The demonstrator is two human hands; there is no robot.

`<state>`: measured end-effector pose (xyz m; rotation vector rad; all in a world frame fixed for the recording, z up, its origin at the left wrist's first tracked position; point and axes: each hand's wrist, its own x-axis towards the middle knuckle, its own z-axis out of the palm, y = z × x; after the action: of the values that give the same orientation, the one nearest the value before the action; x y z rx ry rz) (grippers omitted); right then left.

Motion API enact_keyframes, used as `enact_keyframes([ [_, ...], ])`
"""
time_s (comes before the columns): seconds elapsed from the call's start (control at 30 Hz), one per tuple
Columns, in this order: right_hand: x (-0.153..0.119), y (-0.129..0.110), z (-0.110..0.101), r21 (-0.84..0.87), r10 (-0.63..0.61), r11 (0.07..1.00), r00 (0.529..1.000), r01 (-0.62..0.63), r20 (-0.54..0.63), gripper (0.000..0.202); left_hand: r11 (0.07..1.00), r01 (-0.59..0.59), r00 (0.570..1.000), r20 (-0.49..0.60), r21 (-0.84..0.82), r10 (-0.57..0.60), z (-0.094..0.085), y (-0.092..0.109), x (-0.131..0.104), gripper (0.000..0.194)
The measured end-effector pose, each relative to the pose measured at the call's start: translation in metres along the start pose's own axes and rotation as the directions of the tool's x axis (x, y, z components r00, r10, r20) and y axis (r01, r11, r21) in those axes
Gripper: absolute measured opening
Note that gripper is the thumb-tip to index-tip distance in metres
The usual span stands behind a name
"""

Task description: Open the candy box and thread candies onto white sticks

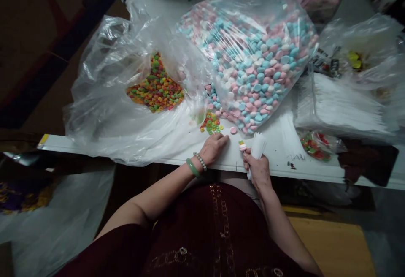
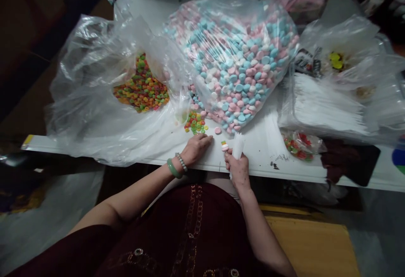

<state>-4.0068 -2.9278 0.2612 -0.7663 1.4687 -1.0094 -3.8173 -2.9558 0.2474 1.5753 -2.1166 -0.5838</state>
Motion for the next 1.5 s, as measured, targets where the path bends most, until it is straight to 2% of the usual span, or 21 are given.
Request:
enact_keyframes([
  [0.03, -0.004, 0.000, -0.001, -0.054, -0.020, 0.998, 1.000, 0.021, 0.019, 0.023, 0.984, 0.102, 0.992, -0.061, -0.145, -0.112, 0.000, -0.003, 0.001, 0.025],
  [0.07, -0.008, 0.001, -0.002, -0.115, -0.046, 0.992, 0.998, 0.050, 0.039, 0.022, 0.926, 0.199, 0.967, -0.088, -0.320, -0.238, -0.002, -0.005, 0.002, 0.025],
  [0.1, -0.011, 0.001, -0.003, -0.180, -0.076, 0.980, 0.995, 0.087, 0.065, 0.022, 0.820, 0.276, 0.933, -0.067, -0.501, -0.354, -0.004, -0.006, 0.003, 0.027],
  [0.17, -0.017, 0.003, -0.003, -0.298, -0.143, 0.939, 0.982, 0.174, 0.124, 0.022, 0.505, 0.364, 0.870, 0.091, -0.783, -0.485, -0.012, -0.006, 0.006, 0.030],
  [0.23, -0.020, 0.005, -0.001, -0.370, -0.200, 0.893, 0.962, 0.257, 0.184, 0.022, 0.184, 0.399, 0.833, 0.272, -0.898, -0.482, -0.021, -0.005, 0.008, 0.033],
  [0.3, -0.020, 0.008, 0.002, -0.401, -0.233, 0.863, 0.947, 0.307, 0.223, 0.022, -0.038, 0.401, 0.818, 0.376, -0.915, -0.436, -0.028, -0.004, 0.008, 0.033],
  [0.37, -0.020, 0.009, 0.005, -0.413, -0.253, 0.846, 0.936, 0.337, 0.247, 0.021, -0.151, 0.393, 0.815, 0.420, -0.907, -0.399, -0.032, -0.003, 0.007, 0.033],
  [0.47, -0.018, 0.010, 0.009, -0.419, -0.257, 0.836, 0.927, 0.355, 0.273, 0.020, -0.198, 0.390, 0.816, 0.438, -0.899, -0.377, -0.031, -0.004, 0.004, 0.030],
  [0.7, -0.016, 0.011, 0.011, -0.447, -0.239, 0.825, 0.930, 0.346, 0.279, 0.022, -0.190, 0.436, 0.801, 0.475, -0.880, -0.364, -0.026, -0.006, 0.002, 0.027],
  [0.8, -0.014, 0.012, 0.012, -0.463, -0.236, 0.817, 0.932, 0.343, 0.274, 0.021, -0.111, 0.440, 0.816, 0.448, -0.891, -0.366, -0.024, -0.005, 0.001, 0.032],
  [0.93, -0.012, 0.013, 0.015, -0.495, -0.255, 0.794, 0.932, 0.353, 0.257, 0.021, 0.179, 0.430, 0.861, 0.343, -0.885, -0.375, -0.013, -0.001, -0.002, 0.033],
  [1.07, -0.010, 0.015, 0.018, -0.521, -0.258, 0.780, 0.936, 0.347, 0.239, 0.022, 0.453, 0.442, 0.872, 0.252, -0.774, -0.420, 0.000, 0.007, -0.006, 0.029],
  [1.17, -0.009, 0.015, 0.022, -0.561, -0.247, 0.762, 0.946, 0.323, 0.210, 0.025, 0.666, 0.390, 0.896, 0.097, -0.636, -0.433, 0.005, 0.017, -0.010, 0.026],
  [1.23, -0.008, 0.013, 0.027, -0.589, -0.240, 0.748, 0.952, 0.307, 0.191, 0.026, 0.761, 0.339, 0.911, -0.009, -0.553, -0.412, 0.006, 0.024, -0.013, 0.024],
  [1.37, -0.005, 0.009, 0.043, -0.588, -0.270, 0.745, 0.948, 0.315, 0.166, 0.025, 0.821, 0.301, 0.926, -0.058, -0.486, -0.374, 0.007, 0.033, -0.014, 0.022],
  [1.43, -0.003, 0.007, 0.047, -0.529, -0.280, 0.790, 0.950, 0.309, 0.137, 0.023, 0.802, 0.320, 0.917, -0.049, -0.505, -0.397, 0.006, 0.033, -0.013, 0.022],
  [1.5, -0.001, 0.007, 0.045, -0.458, -0.213, 0.854, 0.968, 0.249, 0.130, 0.023, 0.763, 0.352, 0.898, -0.033, -0.543, -0.438, 0.004, 0.030, -0.011, 0.023],
])
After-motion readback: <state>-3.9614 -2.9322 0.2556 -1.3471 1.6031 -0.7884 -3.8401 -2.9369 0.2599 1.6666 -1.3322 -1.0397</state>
